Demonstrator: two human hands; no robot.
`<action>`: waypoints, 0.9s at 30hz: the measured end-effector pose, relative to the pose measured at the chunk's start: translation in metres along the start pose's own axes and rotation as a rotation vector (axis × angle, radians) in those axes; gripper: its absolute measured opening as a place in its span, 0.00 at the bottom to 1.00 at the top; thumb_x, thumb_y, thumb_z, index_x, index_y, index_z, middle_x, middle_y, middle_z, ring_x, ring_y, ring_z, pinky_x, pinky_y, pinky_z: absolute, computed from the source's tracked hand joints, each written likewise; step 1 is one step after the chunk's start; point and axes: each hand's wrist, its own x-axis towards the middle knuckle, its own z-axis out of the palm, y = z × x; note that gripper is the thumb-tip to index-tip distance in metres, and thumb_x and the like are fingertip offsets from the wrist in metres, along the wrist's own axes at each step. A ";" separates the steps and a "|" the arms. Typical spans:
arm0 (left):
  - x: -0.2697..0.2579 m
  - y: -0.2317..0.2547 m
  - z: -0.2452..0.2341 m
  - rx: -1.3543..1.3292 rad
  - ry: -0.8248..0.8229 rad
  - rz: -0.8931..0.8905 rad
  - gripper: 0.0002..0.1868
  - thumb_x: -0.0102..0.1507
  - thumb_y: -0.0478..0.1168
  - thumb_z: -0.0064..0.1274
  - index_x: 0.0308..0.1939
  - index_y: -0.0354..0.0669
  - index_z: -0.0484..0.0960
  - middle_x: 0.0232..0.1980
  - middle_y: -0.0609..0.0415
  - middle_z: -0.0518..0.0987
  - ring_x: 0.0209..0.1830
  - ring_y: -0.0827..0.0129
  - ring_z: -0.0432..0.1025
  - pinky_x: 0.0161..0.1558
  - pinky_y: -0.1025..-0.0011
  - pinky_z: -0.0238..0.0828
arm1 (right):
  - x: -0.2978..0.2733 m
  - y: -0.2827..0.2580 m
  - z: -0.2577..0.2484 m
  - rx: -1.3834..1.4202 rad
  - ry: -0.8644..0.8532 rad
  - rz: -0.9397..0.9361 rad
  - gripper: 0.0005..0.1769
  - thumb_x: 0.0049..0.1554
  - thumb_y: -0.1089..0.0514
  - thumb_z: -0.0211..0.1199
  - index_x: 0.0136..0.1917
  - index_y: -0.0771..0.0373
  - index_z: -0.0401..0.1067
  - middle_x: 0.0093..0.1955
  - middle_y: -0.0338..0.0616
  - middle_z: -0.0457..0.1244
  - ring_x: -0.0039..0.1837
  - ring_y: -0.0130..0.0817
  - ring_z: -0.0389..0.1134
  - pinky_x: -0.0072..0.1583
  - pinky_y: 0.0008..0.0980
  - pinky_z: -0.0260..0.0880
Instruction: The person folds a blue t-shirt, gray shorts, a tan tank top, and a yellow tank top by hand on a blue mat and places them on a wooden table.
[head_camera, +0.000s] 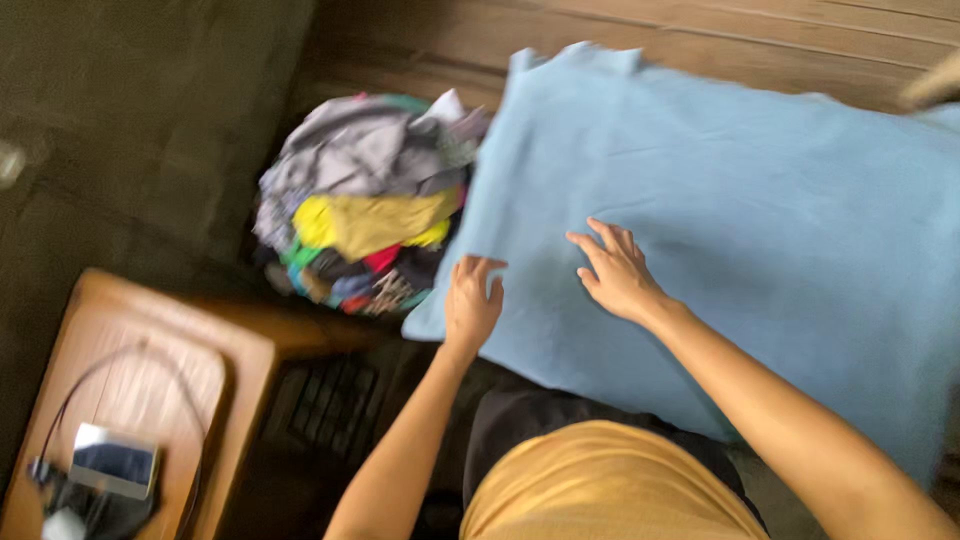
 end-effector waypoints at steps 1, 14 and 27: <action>0.001 -0.020 -0.014 0.005 0.028 -0.013 0.15 0.60 0.33 0.57 0.50 0.48 0.82 0.49 0.51 0.75 0.53 0.52 0.70 0.50 0.56 0.72 | 0.010 -0.020 0.006 0.054 -0.099 0.038 0.37 0.56 0.57 0.64 0.77 0.48 0.56 0.81 0.53 0.42 0.78 0.60 0.43 0.70 0.58 0.56; 0.155 -0.181 -0.041 0.624 0.357 0.003 0.32 0.47 0.30 0.53 0.59 0.41 0.79 0.77 0.46 0.60 0.75 0.49 0.58 0.68 0.43 0.46 | 0.063 -0.044 0.017 -0.364 -0.269 0.305 0.47 0.51 0.46 0.72 0.79 0.32 0.54 0.79 0.39 0.48 0.73 0.61 0.53 0.68 0.48 0.67; 0.180 0.045 -0.056 -1.053 -0.249 0.150 0.08 0.72 0.37 0.57 0.49 0.34 0.80 0.44 0.52 0.82 0.46 0.71 0.73 0.51 0.70 0.70 | 0.017 -0.040 -0.016 0.684 -0.039 0.226 0.45 0.50 0.47 0.71 0.77 0.49 0.56 0.79 0.40 0.53 0.79 0.34 0.51 0.69 0.39 0.55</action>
